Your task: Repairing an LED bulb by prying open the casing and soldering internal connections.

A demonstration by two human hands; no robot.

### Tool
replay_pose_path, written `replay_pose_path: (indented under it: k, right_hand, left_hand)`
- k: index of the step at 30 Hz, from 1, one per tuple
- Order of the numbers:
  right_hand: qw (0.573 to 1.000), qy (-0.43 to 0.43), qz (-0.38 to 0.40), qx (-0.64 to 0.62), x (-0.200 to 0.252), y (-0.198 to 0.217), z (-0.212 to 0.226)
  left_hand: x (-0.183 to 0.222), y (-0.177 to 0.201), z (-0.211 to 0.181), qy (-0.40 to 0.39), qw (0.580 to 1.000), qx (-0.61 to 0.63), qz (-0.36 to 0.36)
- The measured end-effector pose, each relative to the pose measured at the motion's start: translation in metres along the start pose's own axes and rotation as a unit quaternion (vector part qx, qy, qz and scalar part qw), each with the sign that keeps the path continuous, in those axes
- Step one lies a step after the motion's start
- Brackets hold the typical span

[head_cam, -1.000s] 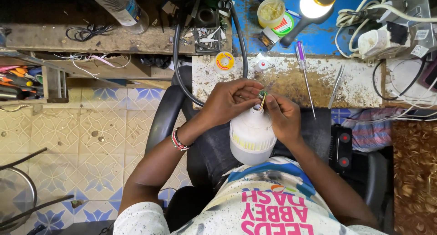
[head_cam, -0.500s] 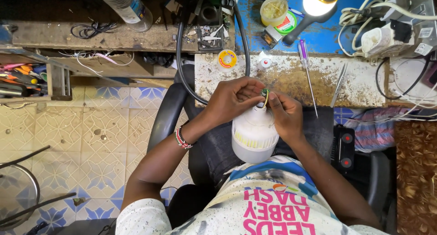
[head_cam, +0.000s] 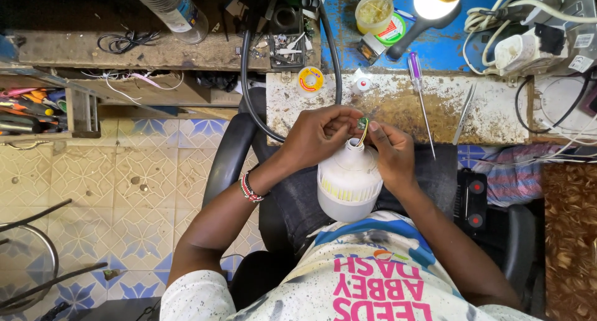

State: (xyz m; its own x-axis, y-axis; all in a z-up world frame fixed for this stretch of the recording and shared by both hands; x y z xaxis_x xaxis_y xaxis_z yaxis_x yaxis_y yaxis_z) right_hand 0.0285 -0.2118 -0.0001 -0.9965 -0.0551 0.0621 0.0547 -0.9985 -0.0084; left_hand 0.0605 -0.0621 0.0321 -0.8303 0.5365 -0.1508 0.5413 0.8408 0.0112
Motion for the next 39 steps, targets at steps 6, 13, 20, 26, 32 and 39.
replay_pose_path:
  k: [6, 13, 20, 26, 32, 39]
  right_hand:
    - [1.0, -0.014, -0.01, -0.01, 0.0, 0.002, -0.007]
    - [1.0, -0.009, -0.002, -0.001, -0.001, -0.002, -0.004]
    - [0.999, 0.02, 0.012, 0.044, 0.001, 0.005, -0.006]
    - [0.998, 0.023, 0.013, 0.055, -0.003, 0.01, -0.007]
    - [0.997, 0.016, 0.016, 0.07, -0.003, 0.011, -0.015]
    - [0.997, 0.013, 0.023, 0.071, -0.003, 0.01, -0.009]
  left_hand:
    - [-0.001, 0.001, 0.003, 0.007, 1.0, -0.001, 0.0]
    - [0.001, 0.002, -0.001, 0.019, 1.0, -0.006, -0.014]
    - [0.001, 0.003, 0.001, 0.027, 0.999, -0.002, -0.017]
    - [0.0, 0.005, -0.004, 0.037, 0.999, -0.019, -0.017]
    - [0.002, 0.002, -0.004, 0.057, 0.998, -0.014, -0.012]
    - [0.002, 0.004, 0.002, 0.069, 0.997, 0.002, -0.016]
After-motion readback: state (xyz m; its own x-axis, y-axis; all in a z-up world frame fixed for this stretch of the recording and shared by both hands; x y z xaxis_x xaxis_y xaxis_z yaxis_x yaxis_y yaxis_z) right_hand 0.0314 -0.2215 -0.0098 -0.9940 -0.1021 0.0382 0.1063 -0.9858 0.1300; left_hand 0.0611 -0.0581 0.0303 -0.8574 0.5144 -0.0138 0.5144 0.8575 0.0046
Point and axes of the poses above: each hand's wrist, its own x-axis away from the middle knuckle, its own y-axis out of the back of the hand, z = x × y, the point moved 10 cm from there along -x, towards the middle knuckle, and after that the axes turned 9 degrees about z, right-handed, at the moved point
